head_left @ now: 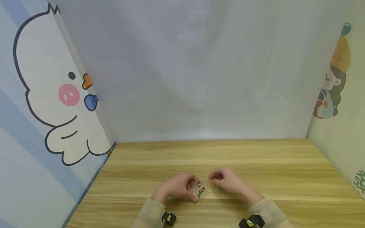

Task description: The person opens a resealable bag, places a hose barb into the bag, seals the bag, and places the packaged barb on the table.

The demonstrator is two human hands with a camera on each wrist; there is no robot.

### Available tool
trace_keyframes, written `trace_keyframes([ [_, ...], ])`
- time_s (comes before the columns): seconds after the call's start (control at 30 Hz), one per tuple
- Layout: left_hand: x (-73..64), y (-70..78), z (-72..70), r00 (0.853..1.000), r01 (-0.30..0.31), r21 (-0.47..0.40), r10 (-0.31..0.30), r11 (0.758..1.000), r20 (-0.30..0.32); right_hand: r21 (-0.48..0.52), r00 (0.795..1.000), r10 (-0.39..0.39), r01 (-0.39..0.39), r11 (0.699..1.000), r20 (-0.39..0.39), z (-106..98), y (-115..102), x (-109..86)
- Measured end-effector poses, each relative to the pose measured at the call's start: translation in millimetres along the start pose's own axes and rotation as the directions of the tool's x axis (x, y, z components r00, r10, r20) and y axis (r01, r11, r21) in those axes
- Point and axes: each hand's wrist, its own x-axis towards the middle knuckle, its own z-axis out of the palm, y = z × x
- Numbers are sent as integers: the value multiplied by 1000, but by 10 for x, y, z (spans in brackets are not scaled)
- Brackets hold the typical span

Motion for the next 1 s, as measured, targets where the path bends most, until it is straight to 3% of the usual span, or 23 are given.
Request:
trace_keyframes([
  [0.17, 15, -13, 5, 1000, 7, -5, -7, 1000, 3, -37, 1000, -26, 27, 999, 15, -197, 99, -29],
  [0.5, 3, -13, 1, 1000, 3, -12, -3, 1000, 5, -89, 999, 11, -14, 996, -38, -561, 298, -118],
  [1.0, 2, -24, -3, 1000, -10, -20, 10, 1000, 6, -89, 992, 98, -105, 991, -80, -805, 516, -236],
])
